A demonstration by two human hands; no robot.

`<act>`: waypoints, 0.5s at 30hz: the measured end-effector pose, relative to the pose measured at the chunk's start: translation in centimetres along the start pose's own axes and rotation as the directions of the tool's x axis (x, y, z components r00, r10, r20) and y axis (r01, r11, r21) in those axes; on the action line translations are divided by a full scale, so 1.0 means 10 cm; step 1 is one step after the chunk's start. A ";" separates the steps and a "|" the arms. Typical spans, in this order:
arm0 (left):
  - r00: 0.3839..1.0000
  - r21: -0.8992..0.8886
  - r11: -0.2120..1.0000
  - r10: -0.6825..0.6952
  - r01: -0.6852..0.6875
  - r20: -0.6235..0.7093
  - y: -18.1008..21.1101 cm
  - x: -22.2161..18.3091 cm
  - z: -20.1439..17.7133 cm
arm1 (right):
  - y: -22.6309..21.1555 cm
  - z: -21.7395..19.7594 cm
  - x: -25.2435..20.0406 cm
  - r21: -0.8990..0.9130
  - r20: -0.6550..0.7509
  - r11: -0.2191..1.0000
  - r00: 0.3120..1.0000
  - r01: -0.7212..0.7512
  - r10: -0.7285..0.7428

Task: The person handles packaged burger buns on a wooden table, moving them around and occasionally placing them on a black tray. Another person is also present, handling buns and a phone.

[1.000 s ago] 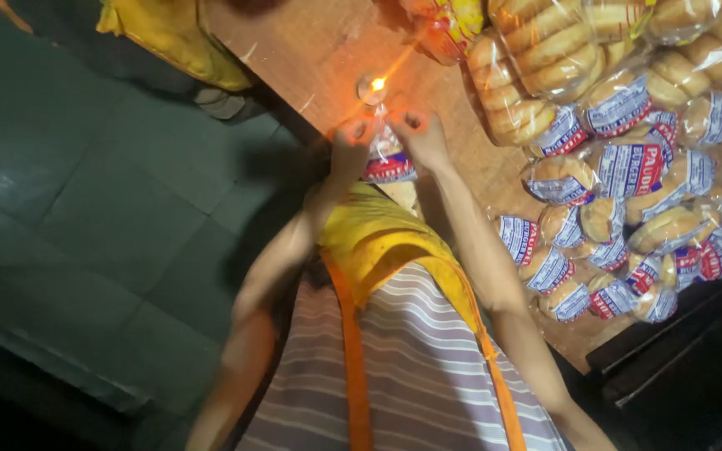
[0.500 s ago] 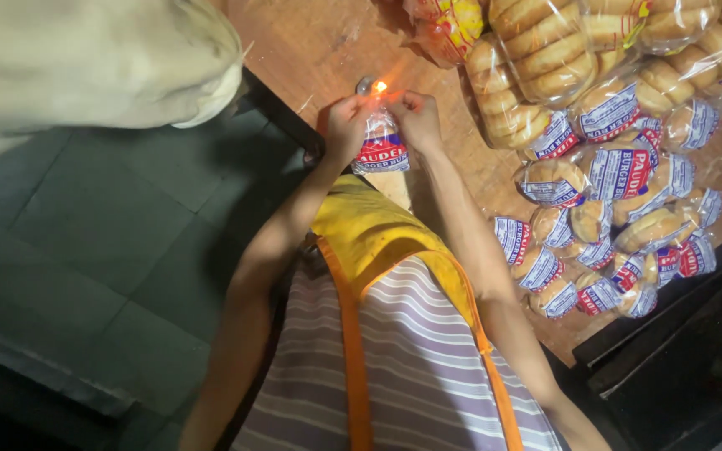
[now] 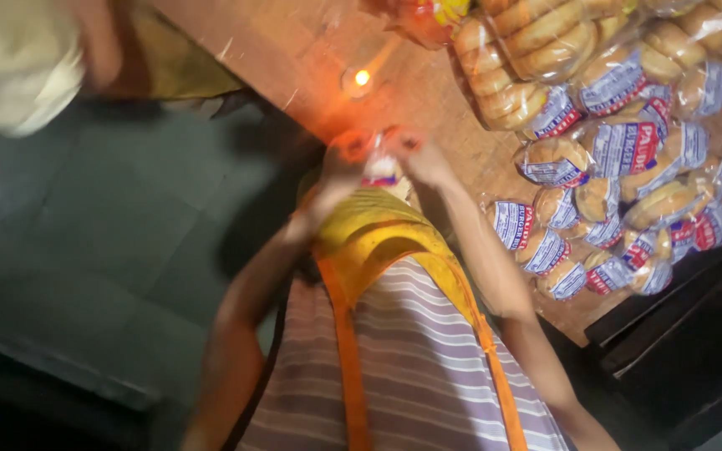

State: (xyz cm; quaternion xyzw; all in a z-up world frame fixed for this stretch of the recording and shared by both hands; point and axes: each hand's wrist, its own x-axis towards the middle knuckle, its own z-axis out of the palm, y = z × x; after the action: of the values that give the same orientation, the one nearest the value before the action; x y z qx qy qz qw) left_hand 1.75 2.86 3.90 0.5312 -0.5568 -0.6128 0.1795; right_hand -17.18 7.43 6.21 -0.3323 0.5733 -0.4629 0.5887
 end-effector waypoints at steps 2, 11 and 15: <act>0.976 0.106 0.978 0.189 -0.178 -0.106 -0.52 -0.14 0.08 | 0.17 -0.01 -0.16 -0.186 0.234 0.955 0.954 0.232 -0.186; 0.988 0.036 0.990 0.136 -0.139 0.073 -0.53 -0.27 -0.24 | 0.24 -0.07 -0.29 -0.428 -0.270 0.869 0.883 0.248 -0.385; 0.953 -0.139 0.968 0.235 -0.210 0.192 -0.17 -0.32 -0.20 | -0.02 -0.58 -0.71 -0.412 -0.502 0.888 0.762 0.205 -0.409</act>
State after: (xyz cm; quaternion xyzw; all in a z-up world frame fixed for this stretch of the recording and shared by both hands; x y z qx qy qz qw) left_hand 5.29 4.96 4.20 0.3869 -0.5919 -0.6722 0.2196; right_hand -22.32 14.77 8.28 -0.3618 0.7301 -0.5288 0.2375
